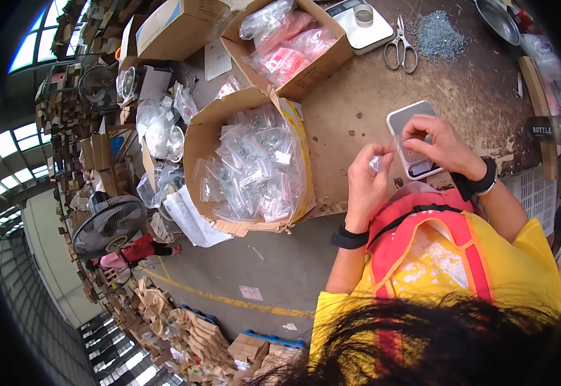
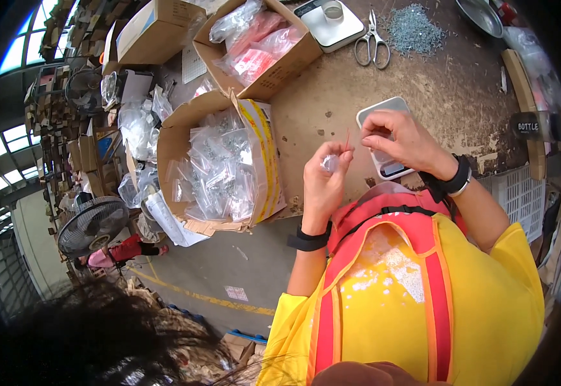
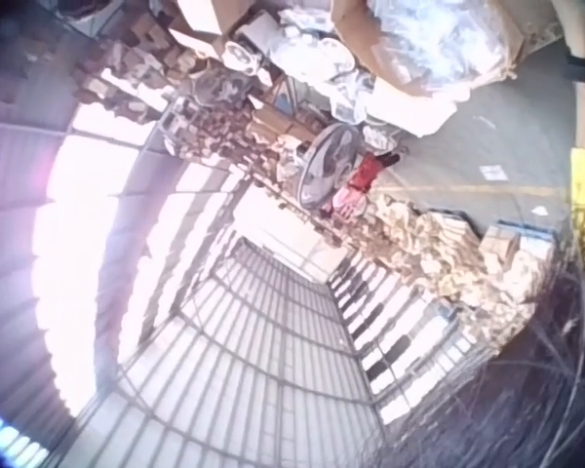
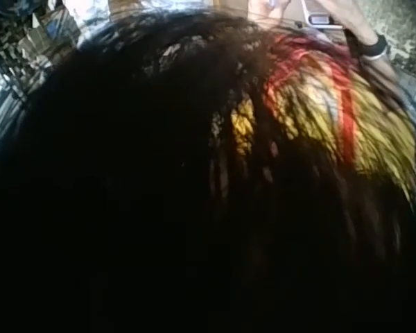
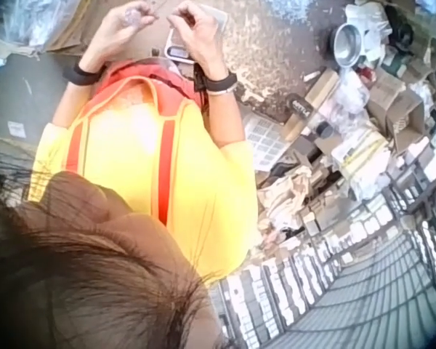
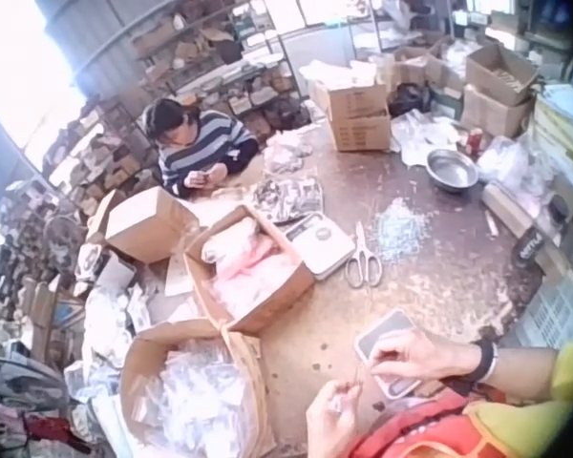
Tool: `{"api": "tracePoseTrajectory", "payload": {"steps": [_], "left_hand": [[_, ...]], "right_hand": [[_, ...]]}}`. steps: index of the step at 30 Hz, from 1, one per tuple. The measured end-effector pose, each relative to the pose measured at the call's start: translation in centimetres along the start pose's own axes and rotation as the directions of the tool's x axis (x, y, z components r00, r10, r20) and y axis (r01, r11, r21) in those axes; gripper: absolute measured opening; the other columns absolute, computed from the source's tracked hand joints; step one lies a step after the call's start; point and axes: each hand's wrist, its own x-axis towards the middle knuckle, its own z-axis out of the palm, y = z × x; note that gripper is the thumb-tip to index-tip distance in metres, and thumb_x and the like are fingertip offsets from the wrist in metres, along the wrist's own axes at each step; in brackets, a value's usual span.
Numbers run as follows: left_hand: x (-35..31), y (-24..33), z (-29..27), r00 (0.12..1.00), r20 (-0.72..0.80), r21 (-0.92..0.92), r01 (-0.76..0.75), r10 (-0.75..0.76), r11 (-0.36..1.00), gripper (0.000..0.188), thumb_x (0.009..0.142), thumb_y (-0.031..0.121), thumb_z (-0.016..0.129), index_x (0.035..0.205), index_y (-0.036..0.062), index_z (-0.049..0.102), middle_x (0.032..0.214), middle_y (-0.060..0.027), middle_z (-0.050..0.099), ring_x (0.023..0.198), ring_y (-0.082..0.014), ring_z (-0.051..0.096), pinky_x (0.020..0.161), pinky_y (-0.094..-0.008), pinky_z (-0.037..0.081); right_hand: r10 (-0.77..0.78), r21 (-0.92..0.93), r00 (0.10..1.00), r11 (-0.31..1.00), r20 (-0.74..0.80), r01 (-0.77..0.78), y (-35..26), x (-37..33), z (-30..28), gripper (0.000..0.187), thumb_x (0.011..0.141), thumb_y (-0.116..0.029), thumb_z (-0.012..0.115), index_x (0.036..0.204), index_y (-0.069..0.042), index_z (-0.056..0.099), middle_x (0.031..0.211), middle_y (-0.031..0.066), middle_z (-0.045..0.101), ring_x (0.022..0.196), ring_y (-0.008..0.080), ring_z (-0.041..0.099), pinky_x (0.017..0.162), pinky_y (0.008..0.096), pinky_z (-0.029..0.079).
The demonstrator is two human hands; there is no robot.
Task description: Count, weigh, and bag small metal components on an industrial scale.
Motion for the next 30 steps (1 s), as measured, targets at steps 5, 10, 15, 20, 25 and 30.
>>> {"api": "tracePoseTrajectory", "payload": {"steps": [5, 10, 15, 20, 25, 30], "left_hand": [[0.0, -0.1, 0.1, 0.997, 0.019, 0.297, -0.078, 0.075, 0.952, 0.015, 0.093, 0.01, 0.073, 0.092, -0.0006, 0.064, 0.085, -0.0045, 0.066, 0.077, -0.0098, 0.059, 0.07, -0.0262, 0.048], [0.4, -0.3, 1.2, 0.954, 0.032, 0.277, -0.296, 0.3, 0.914, 0.015, 0.089, 0.008, 0.075, 0.09, -0.0005, 0.064, 0.083, -0.006, 0.064, 0.076, -0.015, 0.061, 0.069, -0.0299, 0.049], [-0.2, -4.6, -0.5, 0.987, -0.123, -0.132, 0.091, -0.107, 0.987, 0.008, 0.089, 0.001, 0.071, 0.092, 0.0051, 0.065, 0.094, -0.001, 0.064, 0.065, -0.0081, 0.054, 0.053, -0.0244, 0.043], [-0.6, -6.0, -4.0, 0.847, -0.521, -0.057, 0.093, -0.108, 0.994, 0.01, 0.093, 0.007, 0.07, 0.091, 0.0012, 0.061, 0.087, 0.0001, 0.06, 0.079, -0.0094, 0.053, 0.071, -0.0254, 0.046], [-0.5, -6.9, -3.6, 0.852, -0.519, 0.052, 0.116, -0.072, 0.992, 0.014, 0.094, 0.009, 0.073, 0.089, 0.0054, 0.061, 0.076, 0.0058, 0.054, 0.064, -0.0019, 0.044, 0.056, -0.0196, 0.033], [0.2, -5.3, -1.3, 0.864, -0.489, 0.067, 0.174, -0.12, 0.982, 0.014, 0.093, 0.01, 0.074, 0.089, 0.0031, 0.062, 0.079, 0.0031, 0.058, 0.07, -0.0052, 0.049, 0.062, -0.0225, 0.04]], "right_hand": [[-0.273, -0.321, 0.921, 0.93, -0.279, 0.178, -0.3, 0.2, 0.3, 0.014, 0.088, -0.009, 0.073, 0.091, 0.001, 0.063, 0.078, 0.0067, 0.062, 0.078, 0.0177, 0.064, 0.071, 0.0319, 0.05], [-0.094, -0.156, 0.992, 0.984, -0.082, 0.081, 0.2, -0.7, 1.5, 0.018, 0.085, -0.016, 0.076, 0.086, -0.001, 0.066, 0.079, 0.0116, 0.062, 0.079, 0.0282, 0.063, 0.074, 0.0378, 0.049], [-0.073, -0.15, 0.996, 0.987, -0.048, 0.065, 2.8, -1.4, -0.6, 0.02, 0.087, -0.019, 0.076, 0.082, -0.002, 0.065, 0.078, 0.0108, 0.062, 0.073, 0.0249, 0.062, 0.068, 0.0358, 0.049], [0.16, -0.354, 0.841, 0.854, -0.516, -0.38, 13.9, -0.2, -11.5, 0.05, 0.078, -0.028, 0.086, 0.11, -0.003, 0.058, 0.1, 0.0121, 0.063, 0.085, 0.0246, 0.063, 0.077, 0.0378, 0.052], [-0.007, -0.516, 0.632, 0.585, -0.775, -0.626, 22.8, 3.3, -19.2, 0.074, 0.072, -0.032, 0.09, 0.124, 0.0, 0.048, 0.118, 0.0211, 0.055, 0.109, 0.0377, 0.059, 0.092, 0.0467, 0.05], [-0.084, -0.603, 0.751, 0.657, -0.655, -0.452, 23.3, 8.1, -21.2, 0.063, 0.078, -0.026, 0.086, 0.125, -0.003, 0.049, 0.118, 0.0241, 0.055, 0.108, 0.0439, 0.058, 0.091, 0.0479, 0.049]]}}
